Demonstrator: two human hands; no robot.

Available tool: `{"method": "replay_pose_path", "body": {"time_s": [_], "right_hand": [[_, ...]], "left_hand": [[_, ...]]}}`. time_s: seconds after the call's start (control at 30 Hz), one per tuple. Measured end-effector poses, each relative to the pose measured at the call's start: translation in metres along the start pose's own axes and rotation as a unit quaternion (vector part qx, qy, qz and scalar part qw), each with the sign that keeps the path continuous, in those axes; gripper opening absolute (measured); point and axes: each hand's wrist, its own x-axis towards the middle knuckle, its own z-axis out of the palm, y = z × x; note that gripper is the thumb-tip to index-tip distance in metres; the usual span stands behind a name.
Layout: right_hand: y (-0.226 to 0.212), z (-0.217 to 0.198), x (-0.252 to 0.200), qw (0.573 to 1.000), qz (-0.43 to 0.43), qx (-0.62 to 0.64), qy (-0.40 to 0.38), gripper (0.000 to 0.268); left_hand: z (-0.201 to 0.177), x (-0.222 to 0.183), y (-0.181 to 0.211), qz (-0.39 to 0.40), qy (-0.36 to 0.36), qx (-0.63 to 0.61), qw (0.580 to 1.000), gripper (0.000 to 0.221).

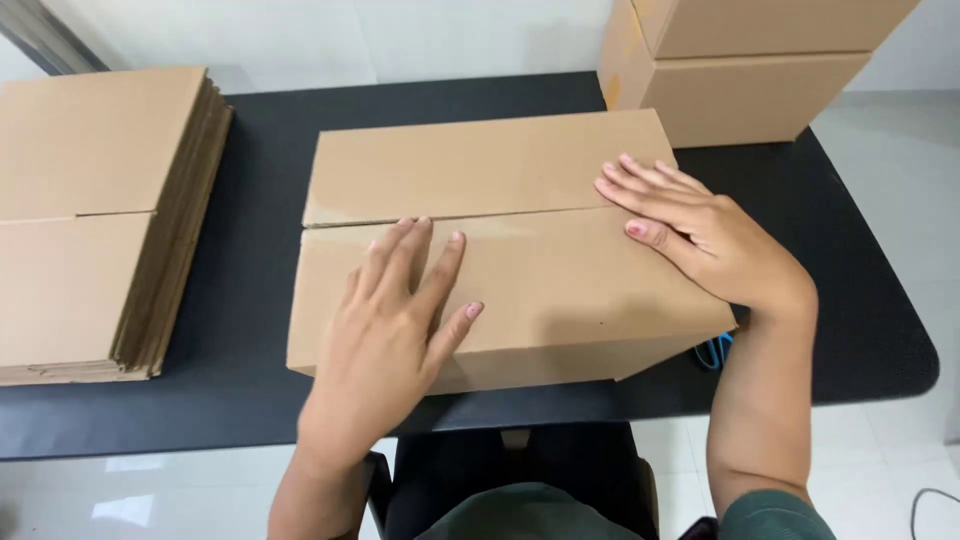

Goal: The person applies adhesive tape to the seams of several cardboard boxes using a tape dispenser and scissors, then stacks the finished boxes.

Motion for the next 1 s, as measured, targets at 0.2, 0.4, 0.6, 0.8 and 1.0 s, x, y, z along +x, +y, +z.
{"method": "replay_pose_path", "body": {"time_s": [0.2, 0.4, 0.6, 0.8, 1.0], "right_hand": [[-0.001, 0.0, -0.001, 1.0, -0.009, 0.008, -0.007, 0.039], [0.013, 0.014, -0.018, 0.983, -0.007, 0.15, 0.106, 0.028], [0.093, 0.059, -0.085, 0.936, 0.1, 0.169, 0.293, 0.02], [0.123, 0.107, -0.134, 0.972, 0.204, 0.043, 0.111, 0.025], [0.137, 0.129, -0.15, 0.964, 0.156, -0.157, 0.149, 0.02]], "left_hand": [[0.005, 0.006, -0.005, -0.021, -0.075, -0.026, 0.997, 0.064], [0.007, 0.009, -0.005, -0.034, -0.079, -0.05, 0.995, 0.064], [0.003, 0.011, -0.001, -0.022, -0.06, -0.049, 0.997, 0.062], [0.003, 0.011, 0.001, -0.024, -0.041, -0.042, 0.998, 0.057], [0.003, 0.011, 0.001, -0.03, -0.044, -0.041, 0.998, 0.056]]}}
